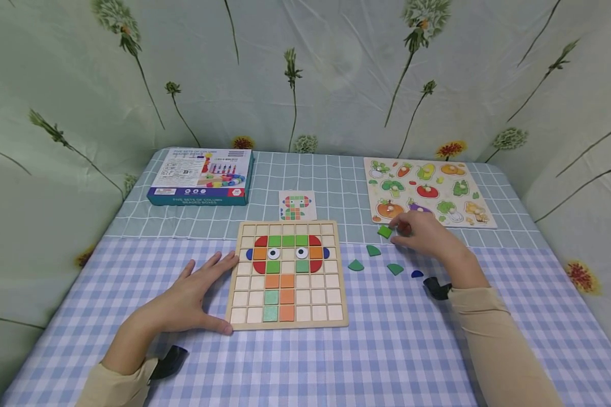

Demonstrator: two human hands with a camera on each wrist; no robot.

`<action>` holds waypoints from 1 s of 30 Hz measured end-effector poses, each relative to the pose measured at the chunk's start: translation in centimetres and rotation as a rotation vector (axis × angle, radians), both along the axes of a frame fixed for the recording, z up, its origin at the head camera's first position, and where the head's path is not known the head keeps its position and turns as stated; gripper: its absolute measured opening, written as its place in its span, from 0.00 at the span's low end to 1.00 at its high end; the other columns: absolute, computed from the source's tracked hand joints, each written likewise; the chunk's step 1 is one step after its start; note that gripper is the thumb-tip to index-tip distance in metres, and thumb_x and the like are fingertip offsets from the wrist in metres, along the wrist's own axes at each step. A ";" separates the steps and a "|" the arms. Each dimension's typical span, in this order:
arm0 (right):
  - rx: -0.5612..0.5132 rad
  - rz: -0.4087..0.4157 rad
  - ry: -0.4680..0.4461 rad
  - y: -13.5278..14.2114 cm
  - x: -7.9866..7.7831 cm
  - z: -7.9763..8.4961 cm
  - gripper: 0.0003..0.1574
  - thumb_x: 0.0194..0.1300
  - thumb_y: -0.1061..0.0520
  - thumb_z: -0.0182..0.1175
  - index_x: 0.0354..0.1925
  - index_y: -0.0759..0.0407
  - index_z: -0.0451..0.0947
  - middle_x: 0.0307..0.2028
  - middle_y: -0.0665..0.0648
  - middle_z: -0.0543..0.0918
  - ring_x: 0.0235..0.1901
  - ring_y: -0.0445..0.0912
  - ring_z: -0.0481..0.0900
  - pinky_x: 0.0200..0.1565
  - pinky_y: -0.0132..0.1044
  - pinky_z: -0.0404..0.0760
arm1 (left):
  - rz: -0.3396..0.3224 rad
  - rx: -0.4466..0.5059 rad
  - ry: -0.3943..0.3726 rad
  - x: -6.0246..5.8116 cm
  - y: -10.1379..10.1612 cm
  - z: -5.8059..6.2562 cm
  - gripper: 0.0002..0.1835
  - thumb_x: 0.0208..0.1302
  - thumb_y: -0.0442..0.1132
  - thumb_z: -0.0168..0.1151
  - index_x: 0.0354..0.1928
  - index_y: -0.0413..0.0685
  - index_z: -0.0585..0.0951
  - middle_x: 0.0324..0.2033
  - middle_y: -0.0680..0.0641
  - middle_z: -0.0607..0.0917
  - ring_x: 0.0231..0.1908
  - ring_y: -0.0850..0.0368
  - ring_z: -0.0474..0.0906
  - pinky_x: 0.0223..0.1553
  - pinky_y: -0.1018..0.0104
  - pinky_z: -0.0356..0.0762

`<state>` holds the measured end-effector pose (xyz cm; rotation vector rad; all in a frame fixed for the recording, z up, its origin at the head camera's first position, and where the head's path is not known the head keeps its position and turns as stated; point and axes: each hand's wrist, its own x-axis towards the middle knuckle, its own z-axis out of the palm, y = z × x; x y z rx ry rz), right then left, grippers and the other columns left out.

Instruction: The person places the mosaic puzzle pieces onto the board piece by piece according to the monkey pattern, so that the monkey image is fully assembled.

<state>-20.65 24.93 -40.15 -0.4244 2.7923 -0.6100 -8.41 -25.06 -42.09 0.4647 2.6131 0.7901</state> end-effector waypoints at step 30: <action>-0.046 -0.007 -0.018 -0.9 -0.2 -0.2 0.21 0.70 0.56 0.73 0.56 0.65 0.86 0.45 0.60 0.90 0.45 0.50 0.84 0.55 0.52 0.86 | 0.007 -0.002 -0.001 0.0 0.1 0.0 0.74 0.38 0.72 0.86 0.87 0.63 0.55 0.87 0.47 0.55 0.86 0.33 0.42 0.80 0.22 0.27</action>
